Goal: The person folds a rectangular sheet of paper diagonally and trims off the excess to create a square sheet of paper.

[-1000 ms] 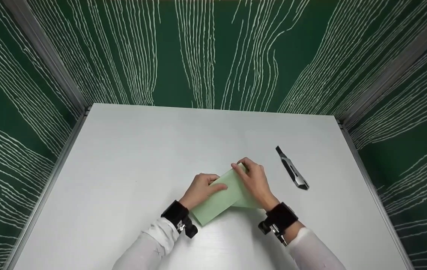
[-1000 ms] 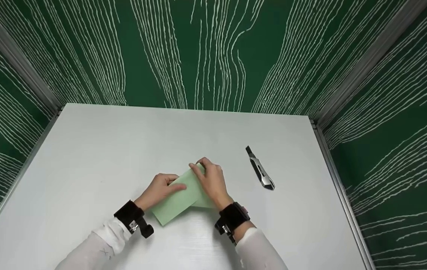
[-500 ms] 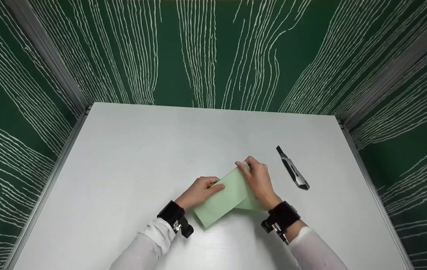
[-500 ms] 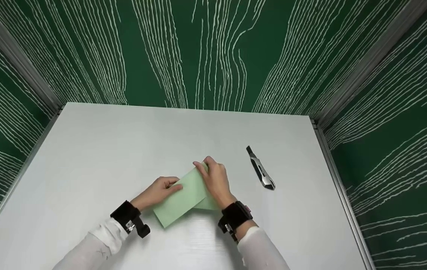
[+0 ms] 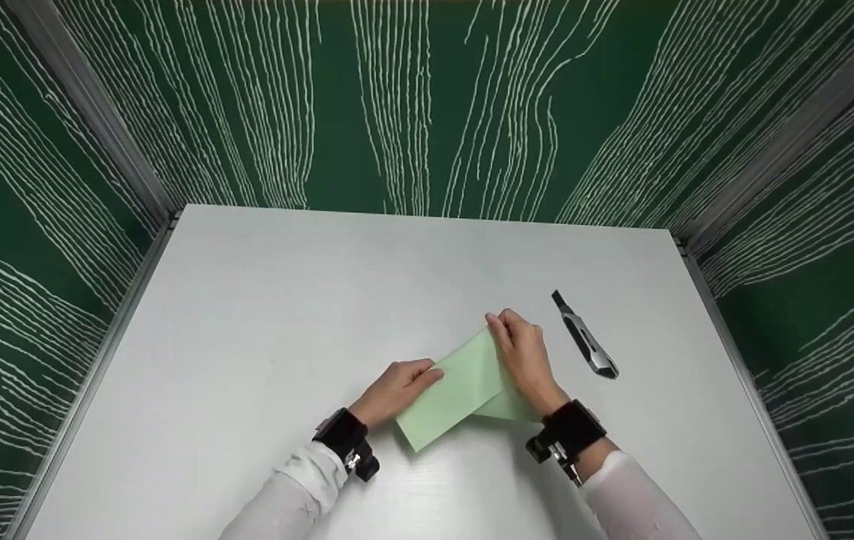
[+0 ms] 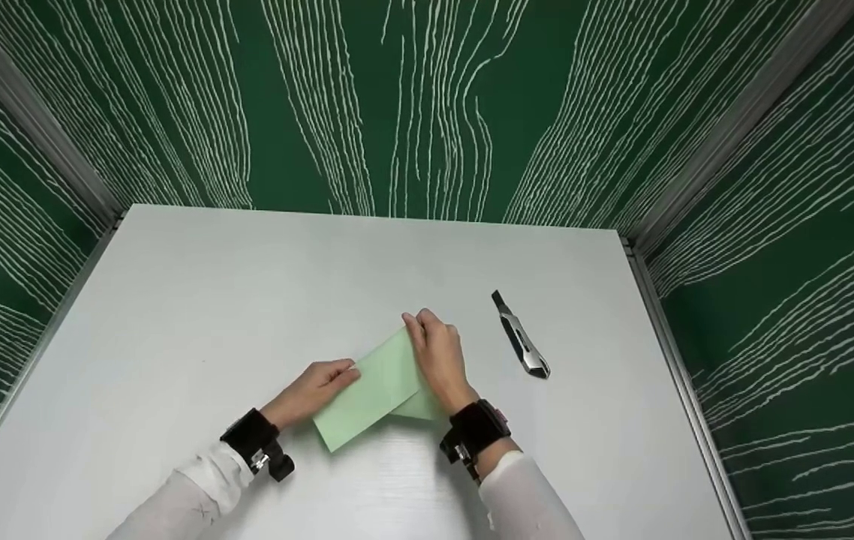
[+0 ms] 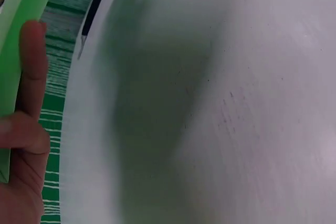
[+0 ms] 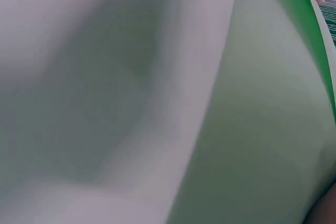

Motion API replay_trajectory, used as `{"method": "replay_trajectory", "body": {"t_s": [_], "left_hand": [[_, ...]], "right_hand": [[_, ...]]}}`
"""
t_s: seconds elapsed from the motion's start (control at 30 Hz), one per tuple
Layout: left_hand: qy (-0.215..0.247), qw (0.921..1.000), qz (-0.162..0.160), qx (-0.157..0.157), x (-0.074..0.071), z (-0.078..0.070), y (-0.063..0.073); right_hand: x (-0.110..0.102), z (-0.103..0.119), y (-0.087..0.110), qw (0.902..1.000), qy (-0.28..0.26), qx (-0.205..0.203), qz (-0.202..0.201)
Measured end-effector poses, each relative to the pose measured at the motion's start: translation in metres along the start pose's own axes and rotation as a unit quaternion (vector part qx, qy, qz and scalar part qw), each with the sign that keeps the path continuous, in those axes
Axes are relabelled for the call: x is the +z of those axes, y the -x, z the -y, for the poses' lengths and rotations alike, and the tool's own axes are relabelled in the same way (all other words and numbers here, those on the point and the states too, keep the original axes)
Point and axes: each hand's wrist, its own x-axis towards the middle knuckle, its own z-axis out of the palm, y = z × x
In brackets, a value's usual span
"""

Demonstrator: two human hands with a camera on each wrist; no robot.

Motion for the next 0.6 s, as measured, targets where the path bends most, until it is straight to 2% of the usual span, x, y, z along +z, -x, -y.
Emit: {"method": "replay_trajectory", "body": {"t_s": [0.17,0.27,0.43,0.6], "left_hand": [[-0.01,0.9986,-0.052,0.002,-0.003,0.006,-0.001],[0.006,0.9975,-0.07,-0.002,-0.009,0.01,0.0],[0.081,0.9917,-0.09,-0.044,-0.019,0.015,0.002],[0.175,0.9742,-0.103,-0.099,-0.025,0.019,0.0]], "right_hand": [[0.0,-0.001,-0.001,0.9998,0.002,0.01,-0.016],[-0.002,-0.003,-0.002,0.9993,0.006,0.018,-0.034],[-0.004,-0.007,-0.004,0.9973,0.003,0.04,-0.061],[-0.006,-0.01,-0.005,0.9957,0.001,0.055,-0.074]]}}
